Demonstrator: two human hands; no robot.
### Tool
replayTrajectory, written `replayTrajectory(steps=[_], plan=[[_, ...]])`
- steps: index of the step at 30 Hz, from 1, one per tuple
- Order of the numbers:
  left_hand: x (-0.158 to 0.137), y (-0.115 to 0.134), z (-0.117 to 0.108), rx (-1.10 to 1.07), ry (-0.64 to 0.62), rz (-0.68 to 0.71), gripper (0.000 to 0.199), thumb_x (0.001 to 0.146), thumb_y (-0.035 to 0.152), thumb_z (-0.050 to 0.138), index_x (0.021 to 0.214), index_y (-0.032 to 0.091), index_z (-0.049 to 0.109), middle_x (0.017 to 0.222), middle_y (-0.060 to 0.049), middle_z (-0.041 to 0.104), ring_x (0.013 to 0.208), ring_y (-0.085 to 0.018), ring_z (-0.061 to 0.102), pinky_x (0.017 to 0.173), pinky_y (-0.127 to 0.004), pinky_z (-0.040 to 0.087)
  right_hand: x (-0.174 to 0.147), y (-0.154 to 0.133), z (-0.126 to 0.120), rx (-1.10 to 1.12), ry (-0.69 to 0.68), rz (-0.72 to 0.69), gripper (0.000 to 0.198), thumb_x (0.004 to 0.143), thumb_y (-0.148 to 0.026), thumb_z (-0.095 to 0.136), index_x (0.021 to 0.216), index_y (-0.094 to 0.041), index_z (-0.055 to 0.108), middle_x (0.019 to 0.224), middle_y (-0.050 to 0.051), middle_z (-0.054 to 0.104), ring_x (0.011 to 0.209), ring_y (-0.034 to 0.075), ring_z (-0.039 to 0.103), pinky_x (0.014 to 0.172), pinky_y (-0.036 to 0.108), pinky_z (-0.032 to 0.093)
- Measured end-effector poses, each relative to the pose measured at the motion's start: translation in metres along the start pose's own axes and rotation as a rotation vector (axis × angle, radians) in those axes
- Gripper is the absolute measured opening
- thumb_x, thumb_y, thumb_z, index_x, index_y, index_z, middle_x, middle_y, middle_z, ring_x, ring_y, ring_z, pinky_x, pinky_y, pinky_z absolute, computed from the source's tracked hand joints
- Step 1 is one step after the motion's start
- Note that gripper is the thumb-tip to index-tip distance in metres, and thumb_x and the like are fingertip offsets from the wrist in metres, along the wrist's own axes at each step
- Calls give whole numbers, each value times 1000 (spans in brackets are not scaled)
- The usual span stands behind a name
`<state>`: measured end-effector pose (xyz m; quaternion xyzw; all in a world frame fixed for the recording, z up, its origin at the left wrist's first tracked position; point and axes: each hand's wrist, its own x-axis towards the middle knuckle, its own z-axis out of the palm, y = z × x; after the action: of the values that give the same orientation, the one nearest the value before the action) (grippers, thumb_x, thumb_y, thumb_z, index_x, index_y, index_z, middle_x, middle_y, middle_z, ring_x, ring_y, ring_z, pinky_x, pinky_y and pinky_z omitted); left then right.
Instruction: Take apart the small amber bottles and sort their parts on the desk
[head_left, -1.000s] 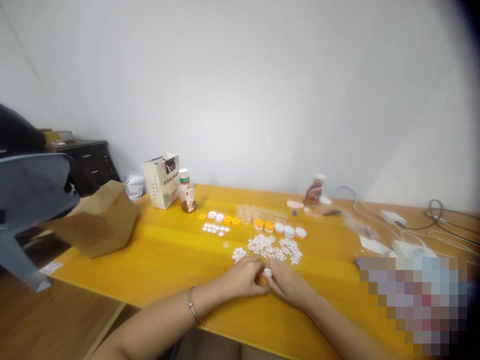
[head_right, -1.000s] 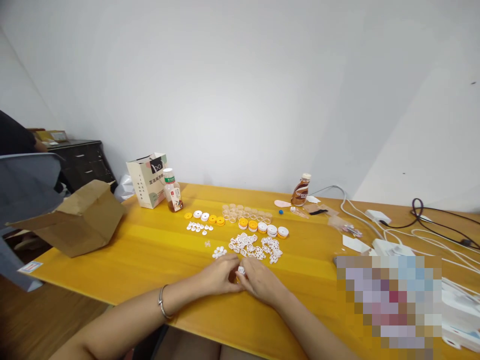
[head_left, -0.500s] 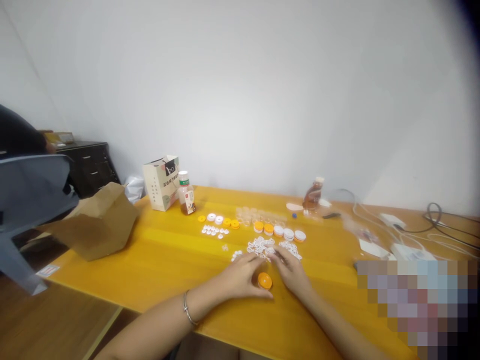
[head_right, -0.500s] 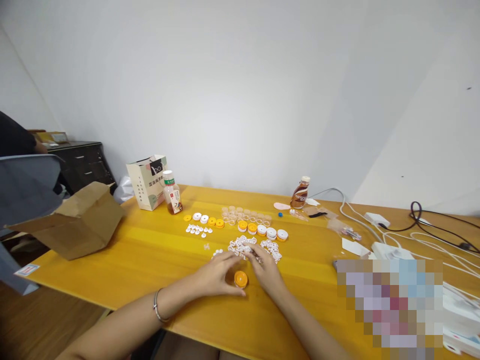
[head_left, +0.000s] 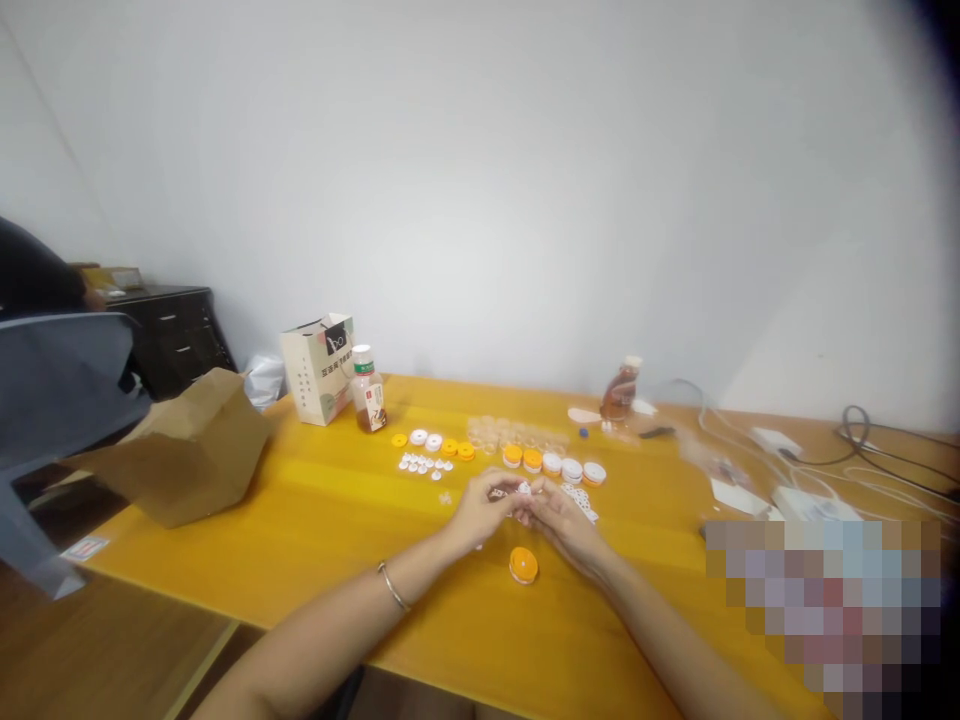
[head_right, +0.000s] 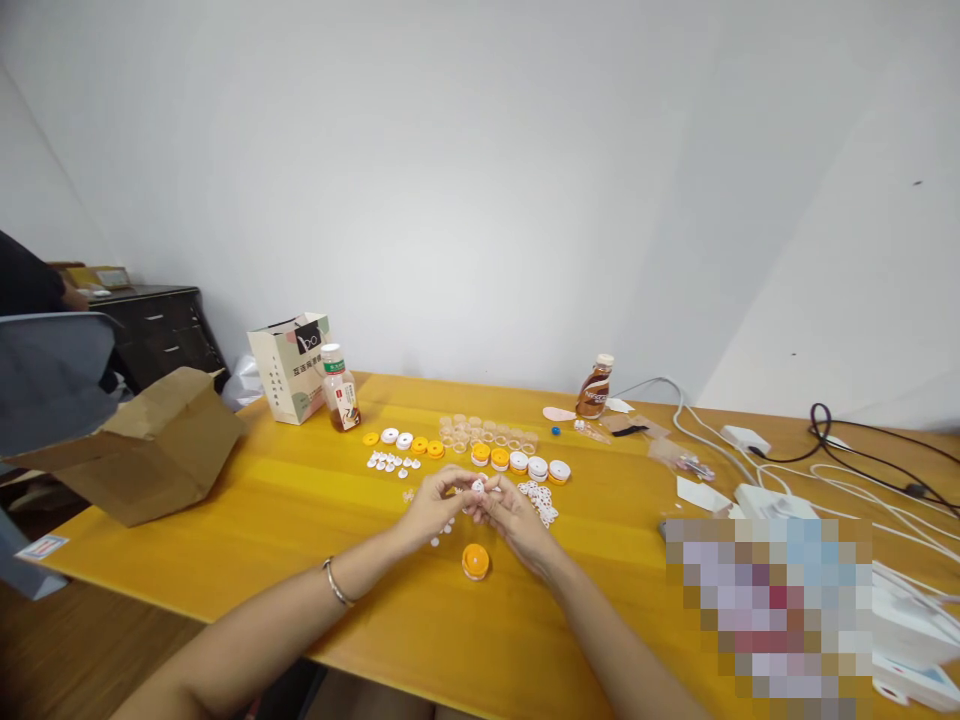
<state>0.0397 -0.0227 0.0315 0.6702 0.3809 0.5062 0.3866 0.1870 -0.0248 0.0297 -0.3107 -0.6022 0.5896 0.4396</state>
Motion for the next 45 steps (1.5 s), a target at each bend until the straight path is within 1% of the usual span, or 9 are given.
replayTrajectory(steps=[3, 6, 11, 19, 25, 28, 32, 38, 45], plan=[[-2, -3, -4, 39, -3, 60, 20, 74, 27, 61, 89, 15, 62, 90, -5, 57, 84, -15, 55, 71, -23, 47, 0, 4, -1, -54, 72, 14, 34, 68, -51, 61, 70, -19, 49, 64, -1, 58, 62, 12, 55, 62, 26, 44], [-5, -4, -8, 203, -17, 158, 19, 78, 27, 56, 93, 17, 60, 95, -5, 58, 88, -15, 54, 74, -24, 46, 1, 4, -4, -192, 143, 32, 35, 69, -53, 57, 72, -18, 55, 63, 0, 60, 59, 13, 55, 59, 26, 45], [-9, -9, -9, 480, -166, 300, 19, 85, 24, 45, 99, 20, 57, 94, -4, 60, 88, -14, 55, 81, -26, 44, -1, 1, -9, -333, 159, 4, 37, 70, -54, 54, 74, -19, 63, 60, 0, 62, 58, 14, 57, 59, 27, 46], [-10, -15, -7, 609, -193, 362, 19, 88, 27, 41, 94, 19, 57, 85, -3, 59, 80, -13, 54, 75, -24, 44, -3, 5, -5, -336, 193, -9, 31, 69, -48, 58, 74, -19, 67, 67, 2, 66, 65, 17, 60, 64, 29, 49], [-11, -16, -5, 620, -156, 418, 18, 87, 26, 41, 94, 18, 56, 81, -4, 58, 76, -14, 53, 72, -24, 44, -4, 3, 0, -344, 253, -14, 27, 68, -44, 56, 72, -19, 66, 67, 3, 66, 61, 18, 59, 64, 33, 49], [-13, -11, -5, 599, -149, 419, 18, 87, 25, 42, 96, 18, 56, 84, -4, 58, 79, -14, 54, 75, -25, 44, -4, 4, -1, -338, 270, -12, 25, 68, -42, 57, 69, -18, 65, 61, 2, 64, 61, 18, 59, 63, 31, 49], [-14, -6, -6, 537, -140, 412, 19, 86, 26, 44, 98, 17, 55, 89, -5, 59, 84, -15, 55, 78, -25, 44, -2, 7, -5, -270, 278, 16, 28, 65, -45, 59, 70, -18, 63, 62, 1, 64, 59, 17, 59, 61, 29, 48], [-11, -11, -8, 472, -130, 458, 19, 84, 21, 45, 100, 17, 55, 93, -5, 59, 86, -14, 56, 77, -24, 46, 1, 14, -8, -147, 245, 45, 27, 62, -43, 66, 73, -19, 61, 64, 0, 64, 63, 15, 59, 65, 27, 46], [-10, -7, -11, 476, -100, 486, 17, 84, 22, 46, 97, 17, 55, 91, -7, 60, 85, -15, 56, 77, -26, 47, 3, 14, -9, -76, 202, 54, 27, 65, -43, 65, 69, -17, 59, 57, -1, 61, 55, 12, 54, 55, 23, 40]])
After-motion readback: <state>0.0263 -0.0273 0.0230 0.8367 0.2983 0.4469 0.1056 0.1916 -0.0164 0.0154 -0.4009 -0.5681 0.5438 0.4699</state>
